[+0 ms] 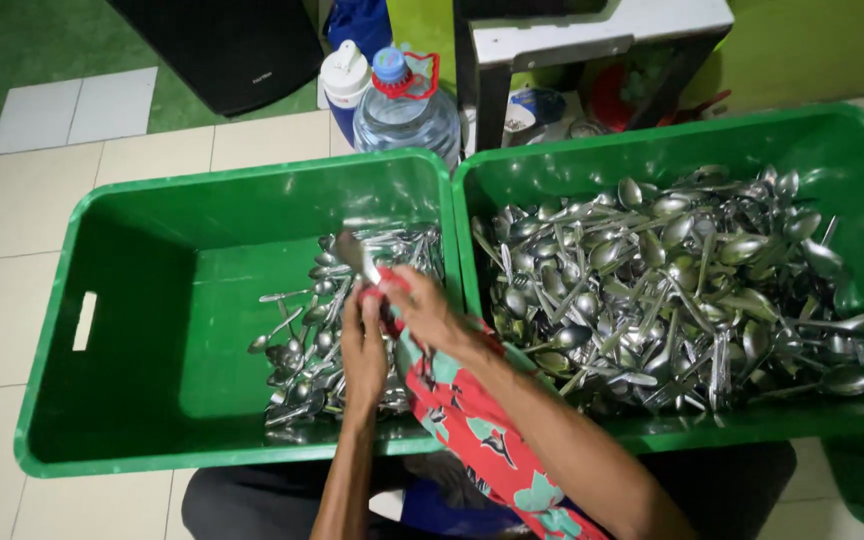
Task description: Polishing metal spoons individually with a cloth and moving them between containers.
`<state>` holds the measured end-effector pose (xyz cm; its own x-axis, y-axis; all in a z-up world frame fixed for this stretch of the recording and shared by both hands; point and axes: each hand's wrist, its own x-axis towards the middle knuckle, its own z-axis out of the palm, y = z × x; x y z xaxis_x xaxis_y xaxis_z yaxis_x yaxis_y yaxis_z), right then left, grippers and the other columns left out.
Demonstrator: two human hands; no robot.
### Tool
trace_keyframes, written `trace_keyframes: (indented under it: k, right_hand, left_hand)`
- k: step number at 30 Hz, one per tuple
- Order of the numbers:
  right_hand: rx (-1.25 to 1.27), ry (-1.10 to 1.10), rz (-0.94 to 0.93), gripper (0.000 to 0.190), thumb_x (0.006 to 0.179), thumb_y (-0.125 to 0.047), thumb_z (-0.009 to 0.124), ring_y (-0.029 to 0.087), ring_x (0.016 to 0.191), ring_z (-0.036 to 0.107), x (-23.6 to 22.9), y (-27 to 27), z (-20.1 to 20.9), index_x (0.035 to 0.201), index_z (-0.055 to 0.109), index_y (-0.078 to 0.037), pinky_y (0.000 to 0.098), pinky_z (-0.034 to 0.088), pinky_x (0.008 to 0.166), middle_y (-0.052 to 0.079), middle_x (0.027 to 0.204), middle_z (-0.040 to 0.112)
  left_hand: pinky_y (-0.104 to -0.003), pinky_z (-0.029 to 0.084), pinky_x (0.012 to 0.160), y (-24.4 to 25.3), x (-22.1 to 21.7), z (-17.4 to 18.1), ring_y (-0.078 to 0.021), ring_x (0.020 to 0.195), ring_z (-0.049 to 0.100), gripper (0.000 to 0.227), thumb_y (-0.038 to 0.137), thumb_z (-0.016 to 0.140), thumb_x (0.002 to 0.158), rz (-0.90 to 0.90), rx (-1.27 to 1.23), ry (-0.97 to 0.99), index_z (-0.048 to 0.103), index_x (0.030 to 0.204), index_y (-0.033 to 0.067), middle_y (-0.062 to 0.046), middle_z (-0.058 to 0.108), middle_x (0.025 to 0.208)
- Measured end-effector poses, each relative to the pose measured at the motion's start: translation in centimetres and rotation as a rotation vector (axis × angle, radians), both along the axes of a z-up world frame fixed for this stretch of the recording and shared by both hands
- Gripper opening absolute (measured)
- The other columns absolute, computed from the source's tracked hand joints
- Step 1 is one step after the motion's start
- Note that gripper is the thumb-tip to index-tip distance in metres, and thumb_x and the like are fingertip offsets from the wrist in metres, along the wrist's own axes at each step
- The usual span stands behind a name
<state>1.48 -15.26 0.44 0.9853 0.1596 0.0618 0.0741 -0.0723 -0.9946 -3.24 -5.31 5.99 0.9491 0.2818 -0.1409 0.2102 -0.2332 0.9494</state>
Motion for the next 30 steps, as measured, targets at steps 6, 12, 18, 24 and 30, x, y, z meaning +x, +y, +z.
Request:
trace_keyframes:
  k: [6,12,18,24,30]
  right_hand:
    - [-0.184,-0.061,0.094,0.022,0.097,-0.019,0.063,0.037,0.086,0.07,-0.9,-0.2,0.5,0.112,0.067,-0.004,0.0447,0.054,0.078,0.02,0.09,0.072]
    - [-0.299,-0.038,0.067,0.039,0.1,-0.026,0.054,0.044,0.103,0.067,-0.1,1.0,-2.8,0.128,0.061,-0.001,0.052,0.052,0.088,0.029,0.103,0.07]
    - [-0.312,-0.383,-0.097,0.038,0.096,-0.009,0.056,0.05,0.096,0.062,3.1,-1.1,-2.6,0.134,0.06,-0.001,0.0519,0.051,0.082,0.026,0.1,0.062]
    - [-0.336,-0.538,-0.015,0.019,0.095,-0.005,0.061,0.041,0.098,0.066,2.7,0.0,-3.5,0.114,0.065,-0.002,0.0434,0.058,0.076,0.018,0.112,0.056]
    - [-0.743,-0.726,-0.044,0.01,0.09,-0.011,0.062,0.038,0.074,0.068,3.0,0.4,-2.7,0.097,0.064,-0.005,0.0467,0.06,0.057,0.012,0.097,0.051]
  left_hand:
    - [-0.035,0.046,0.07,-0.3,4.1,-3.9,-0.0193,0.072,0.056,0.03,0.032,0.056,0.099,0.258,-0.154,0.048,0.07,0.079,0.0141,-0.003,0.062,0.073]
    - [-0.031,0.049,0.046,6.6,8.0,-10.5,-0.0194,0.047,0.059,0.03,0.018,0.042,0.107,0.381,-0.106,-0.147,0.07,0.101,0.0097,-0.011,0.06,0.062]
    - [-0.021,0.031,0.033,6.7,6.2,-13.8,-0.0074,0.041,0.04,0.012,0.016,0.041,0.102,0.019,-0.353,0.071,0.052,0.103,0.0119,0.0,0.051,0.063]
    - [-0.025,0.038,0.035,4.8,4.9,-11.2,-0.0145,0.043,0.05,0.026,0.012,0.04,0.107,-0.131,-0.098,0.018,0.063,0.098,0.003,-0.008,0.059,0.058]
    - [-0.059,0.046,0.076,2.8,3.0,-5.3,-0.0496,0.084,0.064,0.03,0.018,0.037,0.107,-0.272,0.238,-0.01,0.059,0.117,-0.0015,-0.032,0.068,0.089]
